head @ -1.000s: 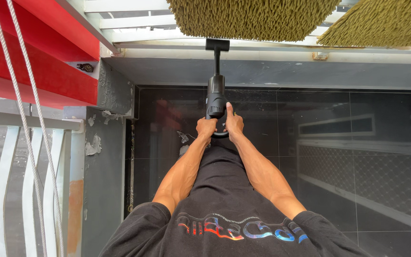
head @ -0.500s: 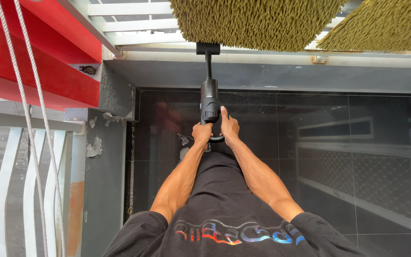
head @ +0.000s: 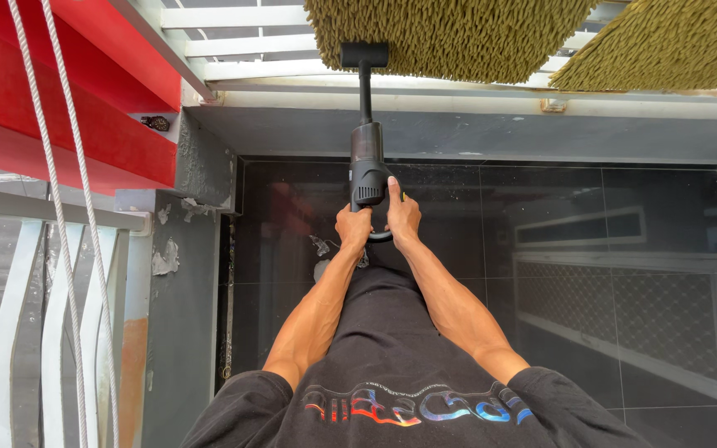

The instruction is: The person uses a handheld vacuum cleaner to clean two green shaggy rugs hanging from a horizontal rack, moving the nozzle across the surface of each rug.

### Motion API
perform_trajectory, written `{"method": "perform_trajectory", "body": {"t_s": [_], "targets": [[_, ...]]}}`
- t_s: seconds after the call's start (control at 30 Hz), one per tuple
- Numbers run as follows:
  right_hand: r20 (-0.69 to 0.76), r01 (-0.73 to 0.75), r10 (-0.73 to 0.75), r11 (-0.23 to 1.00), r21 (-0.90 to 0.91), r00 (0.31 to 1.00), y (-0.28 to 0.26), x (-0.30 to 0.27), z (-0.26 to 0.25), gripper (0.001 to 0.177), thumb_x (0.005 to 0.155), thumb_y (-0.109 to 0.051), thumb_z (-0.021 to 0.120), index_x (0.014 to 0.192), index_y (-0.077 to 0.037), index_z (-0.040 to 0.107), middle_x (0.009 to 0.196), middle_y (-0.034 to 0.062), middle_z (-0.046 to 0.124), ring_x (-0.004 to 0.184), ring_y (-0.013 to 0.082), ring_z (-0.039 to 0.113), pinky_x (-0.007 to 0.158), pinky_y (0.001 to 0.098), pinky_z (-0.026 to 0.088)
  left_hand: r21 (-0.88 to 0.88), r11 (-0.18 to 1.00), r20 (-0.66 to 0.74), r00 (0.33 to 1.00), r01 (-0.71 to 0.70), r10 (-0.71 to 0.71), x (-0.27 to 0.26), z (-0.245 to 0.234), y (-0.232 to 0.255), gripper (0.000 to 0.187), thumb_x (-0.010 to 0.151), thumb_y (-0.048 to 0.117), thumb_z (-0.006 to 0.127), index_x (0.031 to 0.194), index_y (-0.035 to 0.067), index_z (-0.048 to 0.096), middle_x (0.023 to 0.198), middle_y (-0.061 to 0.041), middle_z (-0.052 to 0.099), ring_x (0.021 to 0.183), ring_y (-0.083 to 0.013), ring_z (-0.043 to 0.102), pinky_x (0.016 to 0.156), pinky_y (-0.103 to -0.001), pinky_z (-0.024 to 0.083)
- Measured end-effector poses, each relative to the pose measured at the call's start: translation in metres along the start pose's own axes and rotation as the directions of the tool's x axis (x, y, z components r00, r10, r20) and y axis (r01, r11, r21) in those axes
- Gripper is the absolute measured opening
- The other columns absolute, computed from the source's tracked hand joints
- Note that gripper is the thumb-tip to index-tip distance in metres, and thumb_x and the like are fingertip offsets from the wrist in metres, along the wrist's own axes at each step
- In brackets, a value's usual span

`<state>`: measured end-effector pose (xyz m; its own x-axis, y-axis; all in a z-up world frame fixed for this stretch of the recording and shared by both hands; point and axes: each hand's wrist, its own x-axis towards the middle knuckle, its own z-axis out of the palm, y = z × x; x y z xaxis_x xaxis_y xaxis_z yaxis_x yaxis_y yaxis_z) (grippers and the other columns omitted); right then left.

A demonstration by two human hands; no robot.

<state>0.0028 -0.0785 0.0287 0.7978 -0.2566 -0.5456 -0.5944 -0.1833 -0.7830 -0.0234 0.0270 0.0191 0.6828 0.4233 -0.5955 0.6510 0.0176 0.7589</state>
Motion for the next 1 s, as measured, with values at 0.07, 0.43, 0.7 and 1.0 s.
{"method": "perform_trajectory", "body": {"t_s": [0.07,0.43,0.7,1.0], "targets": [[-0.026,0.006,-0.006,1.0,0.018,1.0,-0.004,-0.004,0.0,0.075,0.09,-0.069,0.05,0.104,0.001,0.07,0.06,0.0038,0.057,0.046,0.0157,0.058,0.038,0.0327,0.049,-0.019,0.999,0.01,0.999,-0.031,0.031,-0.004,-0.003,0.004,0.023,0.083,0.022,0.066,0.093,0.002,0.072,0.065,-0.011,0.069,0.054,-0.0184,0.066,0.058,-0.036,0.053],[-0.071,0.123,-0.117,0.989,0.077,0.991,-0.013,-0.015,-0.006,0.076,0.091,-0.073,0.051,0.081,0.001,0.066,0.053,0.0012,0.047,0.043,0.0127,0.053,0.036,0.031,0.049,-0.085,0.983,0.023,0.986,-0.164,0.167,-0.026,-0.012,0.027,0.018,0.083,0.019,0.067,0.088,0.001,0.068,0.062,-0.009,0.066,0.05,-0.0165,0.063,0.052,-0.034,0.05],[-0.098,0.267,-0.254,0.949,0.165,0.962,-0.039,-0.029,-0.01,0.07,0.092,-0.071,0.053,0.064,-0.006,0.051,0.051,0.0004,0.045,0.039,0.0116,0.049,0.033,0.0298,0.043,-0.154,0.956,0.018,0.966,-0.251,0.257,-0.045,-0.024,0.062,0.021,0.086,0.022,0.07,0.085,0.001,0.067,0.063,-0.007,0.064,0.05,-0.0135,0.06,0.05,-0.033,0.048],[-0.098,0.384,-0.372,0.891,0.241,0.923,-0.077,-0.039,-0.016,0.066,0.094,-0.069,0.053,0.063,-0.01,0.048,0.048,-0.0014,0.043,0.037,0.0098,0.047,0.033,0.0278,0.04,-0.266,0.909,0.028,0.94,-0.321,0.34,-0.054,-0.033,0.097,0.02,0.09,0.019,0.069,0.083,0.001,0.065,0.061,-0.003,0.06,0.051,-0.011,0.055,0.047,-0.032,0.044]]}}
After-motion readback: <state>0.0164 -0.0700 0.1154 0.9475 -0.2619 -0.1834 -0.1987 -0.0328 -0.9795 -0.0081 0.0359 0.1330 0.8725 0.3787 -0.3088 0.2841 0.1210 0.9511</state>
